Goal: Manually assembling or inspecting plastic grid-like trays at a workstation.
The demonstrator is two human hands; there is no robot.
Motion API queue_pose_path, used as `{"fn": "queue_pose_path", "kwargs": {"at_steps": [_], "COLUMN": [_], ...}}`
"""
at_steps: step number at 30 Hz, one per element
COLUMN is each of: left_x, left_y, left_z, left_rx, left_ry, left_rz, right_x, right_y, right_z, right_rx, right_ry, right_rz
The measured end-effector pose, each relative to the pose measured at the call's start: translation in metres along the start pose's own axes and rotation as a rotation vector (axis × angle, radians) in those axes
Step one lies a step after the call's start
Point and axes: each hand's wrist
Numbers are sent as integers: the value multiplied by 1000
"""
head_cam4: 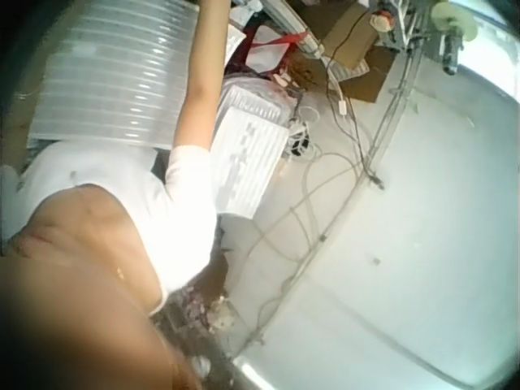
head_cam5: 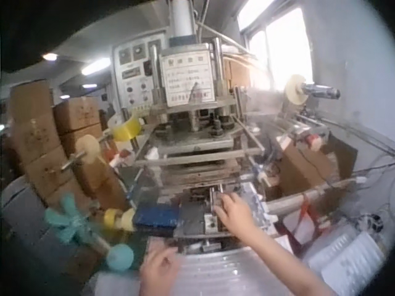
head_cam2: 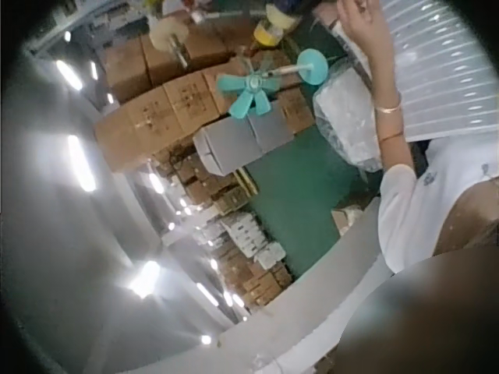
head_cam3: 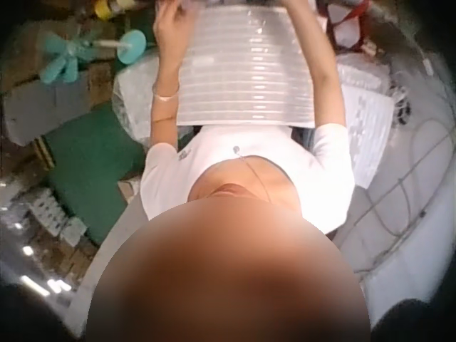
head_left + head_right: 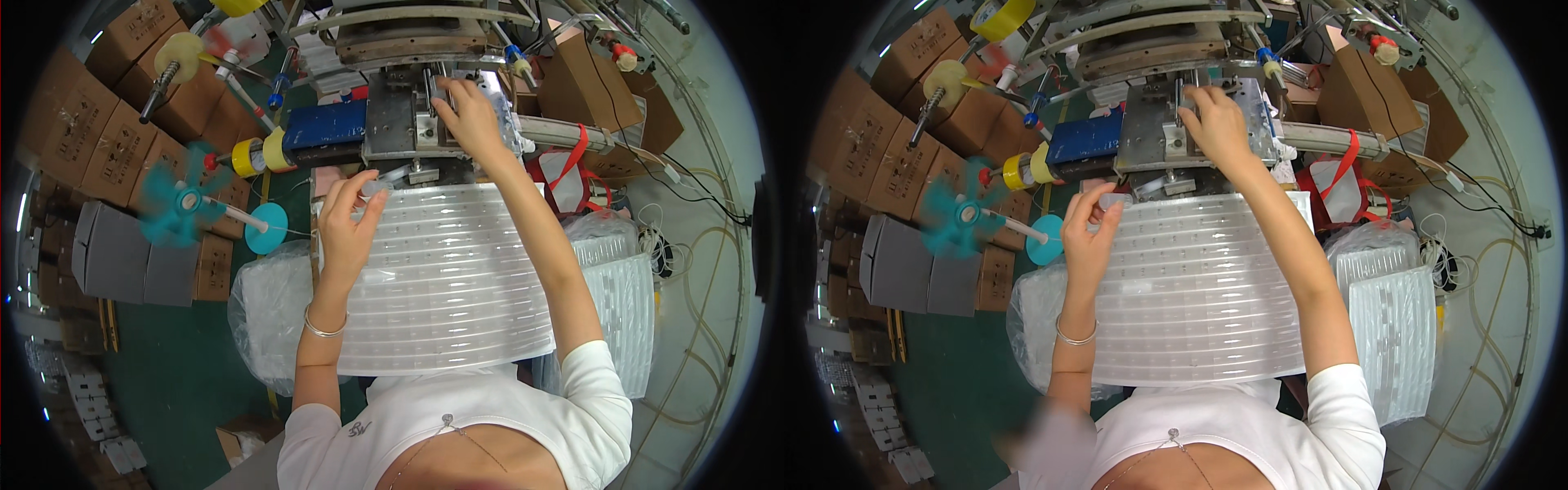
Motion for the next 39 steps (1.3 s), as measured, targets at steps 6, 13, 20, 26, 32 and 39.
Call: {"fn": "queue_pose_path", "kwargs": {"at_steps": [6,13,20,26,32,39], "left_x": [-15,-43,-80,-84,-82,-68], "left_y": [-23,-9,-17,-21,-26,-15], "left_z": [49,60,69,72,59,56], "left_rx": [-203,147,768,769,831,735], "left_ry": [-230,-176,89,94,135,254], "left_rz": [-61,192,525,567,631,697], "right_x": [-42,-126,-162,-130,-98,-96], "right_y": [-32,-25,-3,-20,-30,-67], "right_z": [41,126,132,127,60,35], "right_rx": [236,456,282,590,573,639], "right_ry": [96,-193,-402,-17,339,425], "right_rz": [20,639,822,742,436,271]}}
Point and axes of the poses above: each hand's wrist, its own x-axis towards the middle knuckle, its own y-axis out of the palm, z = x × y, and after that the axes turned 14 degrees about -y, right-handed
